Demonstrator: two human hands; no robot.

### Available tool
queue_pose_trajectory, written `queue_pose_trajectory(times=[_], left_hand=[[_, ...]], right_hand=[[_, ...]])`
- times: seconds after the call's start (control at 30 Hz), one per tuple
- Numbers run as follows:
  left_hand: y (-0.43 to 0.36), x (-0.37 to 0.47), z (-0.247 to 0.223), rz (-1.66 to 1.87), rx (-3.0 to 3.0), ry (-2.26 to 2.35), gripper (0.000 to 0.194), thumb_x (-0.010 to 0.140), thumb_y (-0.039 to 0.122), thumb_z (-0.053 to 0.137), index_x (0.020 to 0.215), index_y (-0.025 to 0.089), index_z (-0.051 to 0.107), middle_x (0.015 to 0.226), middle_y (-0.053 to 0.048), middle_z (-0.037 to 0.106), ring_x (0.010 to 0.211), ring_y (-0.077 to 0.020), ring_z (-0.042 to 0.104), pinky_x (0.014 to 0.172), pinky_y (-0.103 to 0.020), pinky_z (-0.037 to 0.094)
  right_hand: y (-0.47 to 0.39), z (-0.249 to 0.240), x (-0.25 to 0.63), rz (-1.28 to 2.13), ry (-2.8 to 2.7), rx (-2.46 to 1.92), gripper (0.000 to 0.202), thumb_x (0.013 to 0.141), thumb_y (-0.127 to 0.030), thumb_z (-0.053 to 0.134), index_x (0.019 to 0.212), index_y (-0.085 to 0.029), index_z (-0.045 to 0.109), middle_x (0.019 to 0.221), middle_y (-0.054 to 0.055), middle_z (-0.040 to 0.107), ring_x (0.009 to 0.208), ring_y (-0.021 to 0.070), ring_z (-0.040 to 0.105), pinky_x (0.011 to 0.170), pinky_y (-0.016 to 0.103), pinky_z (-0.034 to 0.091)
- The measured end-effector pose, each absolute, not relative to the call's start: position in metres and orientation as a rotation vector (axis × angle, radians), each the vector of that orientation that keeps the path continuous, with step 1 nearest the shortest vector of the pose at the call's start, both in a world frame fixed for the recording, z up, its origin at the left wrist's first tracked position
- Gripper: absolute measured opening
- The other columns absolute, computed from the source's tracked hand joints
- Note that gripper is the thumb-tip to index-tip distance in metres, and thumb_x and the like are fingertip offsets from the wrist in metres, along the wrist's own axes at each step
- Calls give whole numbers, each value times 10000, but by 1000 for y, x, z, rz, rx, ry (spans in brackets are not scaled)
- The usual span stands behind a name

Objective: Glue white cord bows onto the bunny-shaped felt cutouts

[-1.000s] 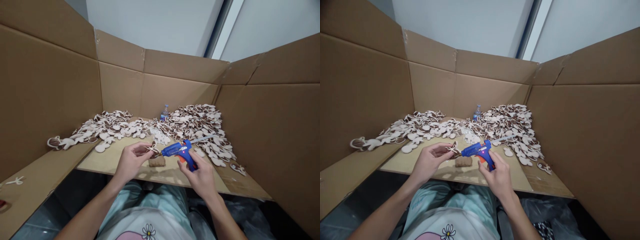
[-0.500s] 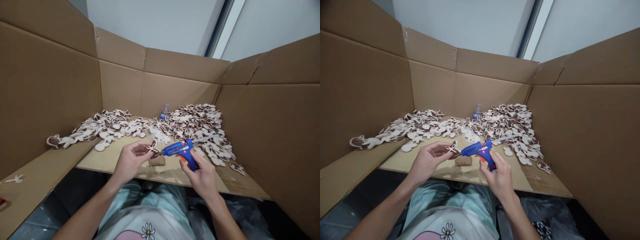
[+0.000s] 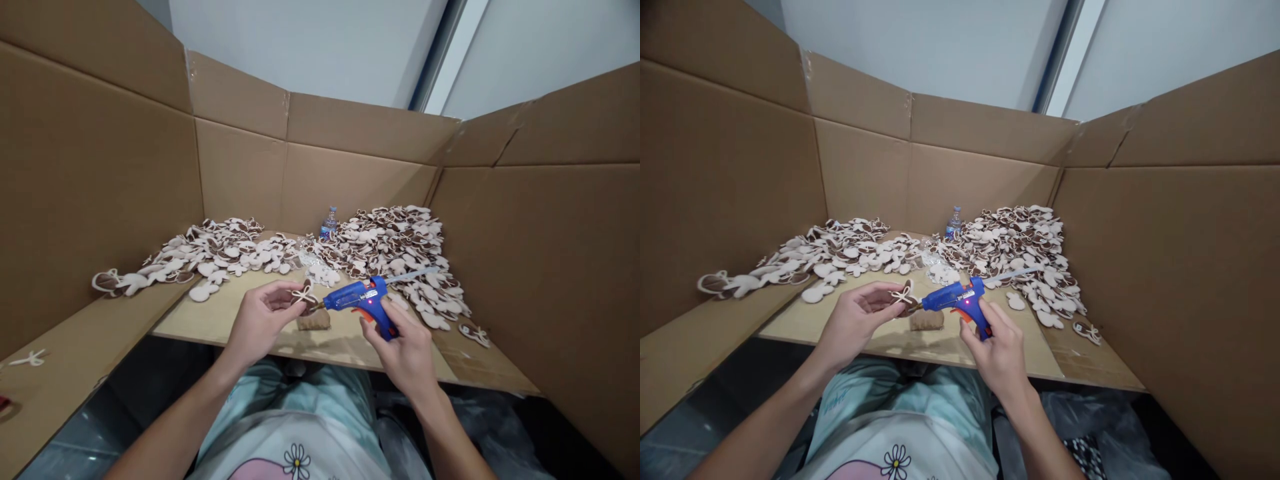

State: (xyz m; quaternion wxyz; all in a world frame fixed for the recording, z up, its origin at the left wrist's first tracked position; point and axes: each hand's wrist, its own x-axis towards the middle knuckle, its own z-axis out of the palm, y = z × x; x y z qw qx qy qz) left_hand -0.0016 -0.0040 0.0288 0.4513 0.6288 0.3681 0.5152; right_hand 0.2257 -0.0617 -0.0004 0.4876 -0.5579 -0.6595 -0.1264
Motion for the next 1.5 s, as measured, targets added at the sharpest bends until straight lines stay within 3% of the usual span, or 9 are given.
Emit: queue_pose_trajectory(times=[0.63, 0.83, 1.0, 1.13, 1.33, 1.5], left_hand=[[-3, -3, 30, 1273, 1512, 880, 239, 709, 237, 762, 933, 170, 714, 824, -48, 786, 781, -205, 741, 779, -325, 580], [0, -5, 29, 1253, 1509, 898, 261, 699, 253, 771, 935, 159, 711, 841, -66, 789, 793, -219, 746, 795, -333, 579], [7, -9, 27, 1252, 1531, 957, 268, 681, 263, 779, 918, 155, 716, 839, -74, 787, 803, -230, 745, 783, -334, 576], [19, -16, 26, 1248, 1521, 998, 308, 701, 270, 759, 981, 156, 707, 818, -69, 784, 793, -224, 746, 757, -322, 571], [35, -26, 24, 1308, 1525, 1132, 347, 701, 297, 745, 1005, 160, 648, 765, -65, 765, 796, -239, 744, 694, -310, 543], [40, -31, 22, 1339, 1471, 1153, 344, 678, 292, 757, 897, 211, 504, 709, -25, 747, 743, -233, 748, 569, -240, 480]], right_hand=[[-58, -1, 228, -449, -1610, -1250, 138, 854, -295, 624, 886, -165, 658, 696, 36, 622, 549, 145, 544, 491, 246, 446], [-56, -2, 231, -434, -1610, -1302, 193, 865, -307, 589, 946, -143, 652, 765, 58, 642, 618, 161, 579, 580, 256, 467], [-39, -10, 244, -100, -1669, -1756, 185, 824, -290, 564, 903, -146, 649, 799, 93, 687, 740, 226, 629, 665, 292, 449], [-20, -28, 251, 231, -1662, -2035, 162, 817, -272, 546, 859, -145, 636, 838, 120, 716, 748, 227, 648, 624, 272, 411], [-14, -44, 252, 314, -1624, -2156, 204, 792, -345, 612, 735, -148, 606, 769, 145, 709, 651, 223, 633, 531, 266, 361], [-23, -39, 260, 363, -1632, -2186, 314, 776, -474, 646, 704, -171, 608, 664, 86, 690, 581, 200, 617, 492, 258, 354]])
